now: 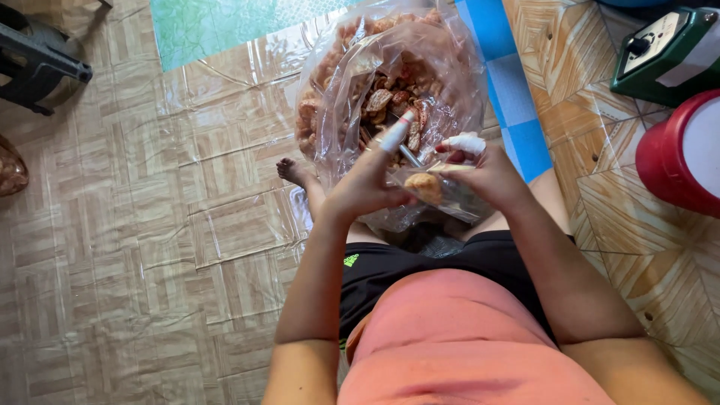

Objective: Packaging fried snacks from a large bulk bag into smaller individual plastic bags using a spoon and a heat sealer.

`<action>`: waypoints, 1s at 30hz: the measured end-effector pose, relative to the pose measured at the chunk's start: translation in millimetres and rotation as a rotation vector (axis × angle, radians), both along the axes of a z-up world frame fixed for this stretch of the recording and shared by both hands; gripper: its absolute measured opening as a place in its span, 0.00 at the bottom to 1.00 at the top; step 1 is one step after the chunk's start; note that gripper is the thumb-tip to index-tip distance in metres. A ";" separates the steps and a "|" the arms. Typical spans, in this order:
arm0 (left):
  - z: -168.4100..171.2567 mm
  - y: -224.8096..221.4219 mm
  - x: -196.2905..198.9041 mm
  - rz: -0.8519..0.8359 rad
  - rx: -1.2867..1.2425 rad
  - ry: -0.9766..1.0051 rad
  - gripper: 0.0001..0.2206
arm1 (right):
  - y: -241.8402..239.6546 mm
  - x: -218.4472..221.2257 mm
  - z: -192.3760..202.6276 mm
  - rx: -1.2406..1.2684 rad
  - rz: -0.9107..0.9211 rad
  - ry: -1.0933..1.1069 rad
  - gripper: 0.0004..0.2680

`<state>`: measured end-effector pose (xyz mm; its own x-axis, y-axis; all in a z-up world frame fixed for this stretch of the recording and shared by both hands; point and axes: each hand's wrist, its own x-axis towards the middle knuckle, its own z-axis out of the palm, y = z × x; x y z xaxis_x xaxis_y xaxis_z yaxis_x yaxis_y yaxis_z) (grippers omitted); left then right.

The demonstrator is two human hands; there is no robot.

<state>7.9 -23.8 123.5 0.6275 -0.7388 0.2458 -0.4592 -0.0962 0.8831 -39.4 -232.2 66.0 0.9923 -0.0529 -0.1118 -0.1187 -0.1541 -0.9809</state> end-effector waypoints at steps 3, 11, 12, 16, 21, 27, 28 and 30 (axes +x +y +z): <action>-39.3 -15.6 2.8 -0.135 0.007 -0.174 0.50 | -0.8 -1.8 8.7 -0.043 0.034 0.002 0.15; -81.8 -37.1 -1.5 0.116 0.039 0.128 0.35 | -2.0 -10.1 22.3 0.004 -0.036 0.031 0.15; -86.8 -35.7 0.8 0.080 0.025 0.179 0.34 | -3.4 -10.6 17.0 0.091 -0.050 0.051 0.16; -74.1 -4.4 9.6 -0.104 -0.026 0.642 0.43 | -8.8 -10.0 -7.3 0.311 -0.057 0.086 0.16; -130.7 16.0 -2.3 -0.220 -0.680 1.143 0.47 | -9.8 -11.3 -1.4 0.634 -0.172 0.288 0.16; -209.1 7.5 -44.0 -0.027 -0.825 1.387 0.32 | 1.7 -16.7 -66.0 0.538 -0.199 0.290 0.14; -212.4 10.6 -44.2 -0.026 -0.829 1.389 0.32 | -1.7 -16.3 -69.1 0.535 -0.198 0.294 0.14; -219.1 17.6 -46.1 0.040 -0.819 1.430 0.23 | -8.1 -17.1 -75.8 0.187 -0.167 0.196 0.17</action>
